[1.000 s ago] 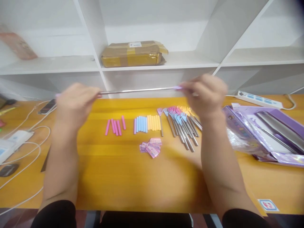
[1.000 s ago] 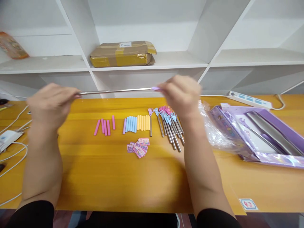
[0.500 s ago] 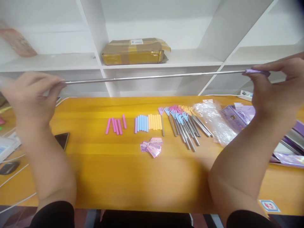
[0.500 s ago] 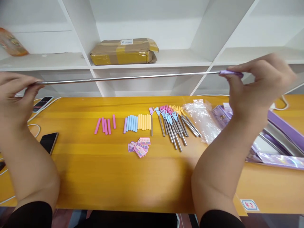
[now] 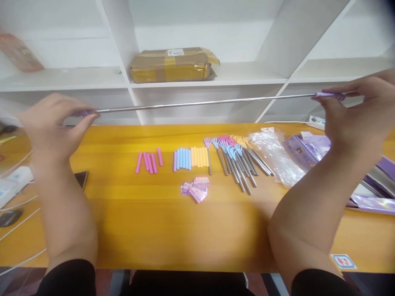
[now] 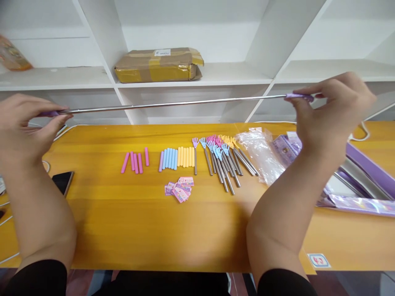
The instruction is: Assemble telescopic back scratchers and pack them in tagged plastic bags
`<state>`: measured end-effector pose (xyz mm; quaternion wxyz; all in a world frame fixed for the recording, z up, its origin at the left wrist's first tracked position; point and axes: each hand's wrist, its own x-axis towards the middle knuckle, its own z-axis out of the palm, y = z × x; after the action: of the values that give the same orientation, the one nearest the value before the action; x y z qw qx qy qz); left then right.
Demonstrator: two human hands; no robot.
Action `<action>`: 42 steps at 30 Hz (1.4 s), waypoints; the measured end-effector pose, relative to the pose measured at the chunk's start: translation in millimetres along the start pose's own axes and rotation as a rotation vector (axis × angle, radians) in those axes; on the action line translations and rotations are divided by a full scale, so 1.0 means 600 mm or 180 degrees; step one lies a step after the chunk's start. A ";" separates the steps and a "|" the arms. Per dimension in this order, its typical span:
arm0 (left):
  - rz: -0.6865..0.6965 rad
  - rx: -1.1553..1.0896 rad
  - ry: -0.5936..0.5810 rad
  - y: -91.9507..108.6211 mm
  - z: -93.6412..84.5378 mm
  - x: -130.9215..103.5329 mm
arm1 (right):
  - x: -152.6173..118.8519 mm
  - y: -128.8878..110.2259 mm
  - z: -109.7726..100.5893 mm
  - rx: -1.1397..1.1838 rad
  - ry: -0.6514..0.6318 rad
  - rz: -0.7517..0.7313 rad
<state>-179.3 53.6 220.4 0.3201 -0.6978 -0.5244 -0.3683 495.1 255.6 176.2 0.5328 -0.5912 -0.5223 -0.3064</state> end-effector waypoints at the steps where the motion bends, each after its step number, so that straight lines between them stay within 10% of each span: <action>1: 0.0039 0.0002 0.0024 -0.002 0.001 0.000 | 0.003 -0.001 0.003 -0.0064 -0.0072 0.0055; 12: 0.0052 0.0242 0.0080 -0.027 0.004 0.000 | 0.007 -0.031 0.010 -0.0267 -0.0081 0.0129; 24: 0.0227 0.0312 0.0131 -0.023 0.003 0.010 | -0.045 -0.105 -0.100 -0.0248 -0.0637 -0.0298; 27: 0.0450 0.0347 0.0075 0.020 0.032 0.008 | -0.052 -0.150 -0.090 -0.0100 -0.0996 -0.0521; 32: 0.0941 -0.0112 -0.0359 0.182 0.133 -0.026 | -0.158 -0.364 -0.072 0.0894 -0.1822 -0.2036; 35: 0.1130 -0.0192 -0.0692 0.225 0.158 -0.041 | -0.228 -0.459 -0.073 0.1141 -0.1852 -0.2461; 42: 0.1456 -0.0015 -0.0602 0.212 0.114 -0.030 | -0.227 -0.453 -0.098 0.1306 -0.1447 -0.2644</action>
<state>-47.3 70.7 161.6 0.3430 -0.8305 -0.3795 -0.2205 213.5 129.4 149.8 0.3442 -0.2689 -0.8650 -0.2471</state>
